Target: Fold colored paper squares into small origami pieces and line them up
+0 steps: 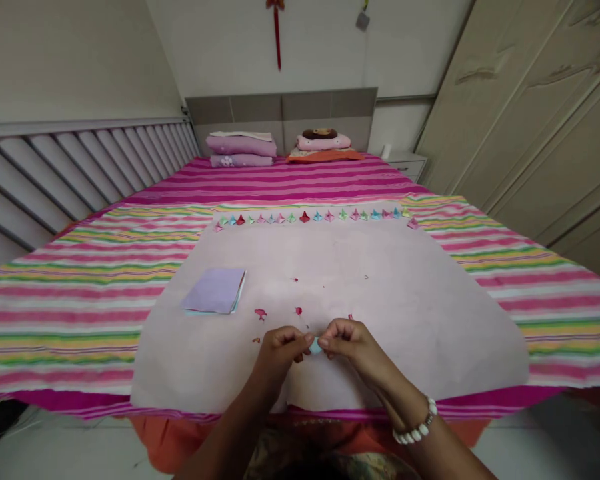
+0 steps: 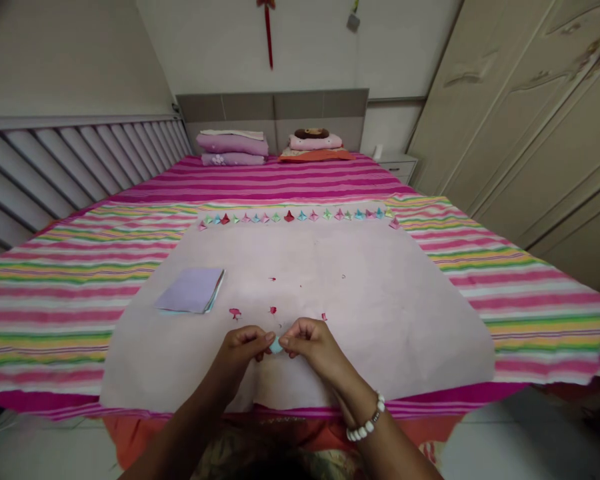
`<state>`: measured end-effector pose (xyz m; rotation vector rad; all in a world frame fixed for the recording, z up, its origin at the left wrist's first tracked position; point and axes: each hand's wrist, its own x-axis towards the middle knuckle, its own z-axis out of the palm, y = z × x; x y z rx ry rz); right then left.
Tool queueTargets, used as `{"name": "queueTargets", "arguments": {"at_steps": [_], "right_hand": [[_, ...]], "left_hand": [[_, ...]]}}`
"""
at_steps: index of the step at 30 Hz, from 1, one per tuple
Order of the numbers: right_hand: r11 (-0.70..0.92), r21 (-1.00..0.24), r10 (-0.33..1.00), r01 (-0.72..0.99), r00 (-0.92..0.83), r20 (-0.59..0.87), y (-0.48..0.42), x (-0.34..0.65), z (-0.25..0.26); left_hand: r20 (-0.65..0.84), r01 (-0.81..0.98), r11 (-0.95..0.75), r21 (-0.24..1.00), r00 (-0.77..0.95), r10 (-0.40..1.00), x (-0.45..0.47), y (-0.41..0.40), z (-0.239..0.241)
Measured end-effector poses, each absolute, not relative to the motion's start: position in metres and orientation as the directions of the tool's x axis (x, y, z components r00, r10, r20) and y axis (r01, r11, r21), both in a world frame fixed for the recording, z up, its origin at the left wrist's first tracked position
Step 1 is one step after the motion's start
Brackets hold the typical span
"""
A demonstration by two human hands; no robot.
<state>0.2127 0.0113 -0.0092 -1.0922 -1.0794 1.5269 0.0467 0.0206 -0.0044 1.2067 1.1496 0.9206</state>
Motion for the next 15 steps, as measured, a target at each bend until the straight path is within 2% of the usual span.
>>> {"name": "queueTargets", "arguments": {"at_steps": [5,8,10,12,15], "right_hand": [[-0.311,-0.903,0.950,-0.296,-0.118,-0.289,0.015,0.208,-0.021],[-0.391,-0.835,0.920,-0.388,-0.146,-0.363,0.019,0.209,-0.026],[-0.437,-0.784,0.899,-0.441,-0.179,-0.401,0.022,0.211,-0.027],[-0.464,-0.756,0.885,-0.461,-0.194,-0.424,0.025,0.213,-0.029],[-0.492,-0.734,0.869,-0.467,-0.209,-0.449,0.029,0.214,-0.033]], "left_hand": [[-0.273,0.031,0.273,0.961,0.207,0.939,0.049,0.026,-0.015],[-0.230,0.104,0.213,0.972,0.205,0.951,0.048,0.028,-0.018],[-0.098,0.152,0.074,0.986,0.162,0.982,0.047,0.028,-0.019],[0.109,0.216,-0.136,0.967,0.133,0.985,0.045,0.030,-0.019],[0.328,0.308,-0.395,0.866,0.247,0.912,0.042,0.033,-0.022]]}}
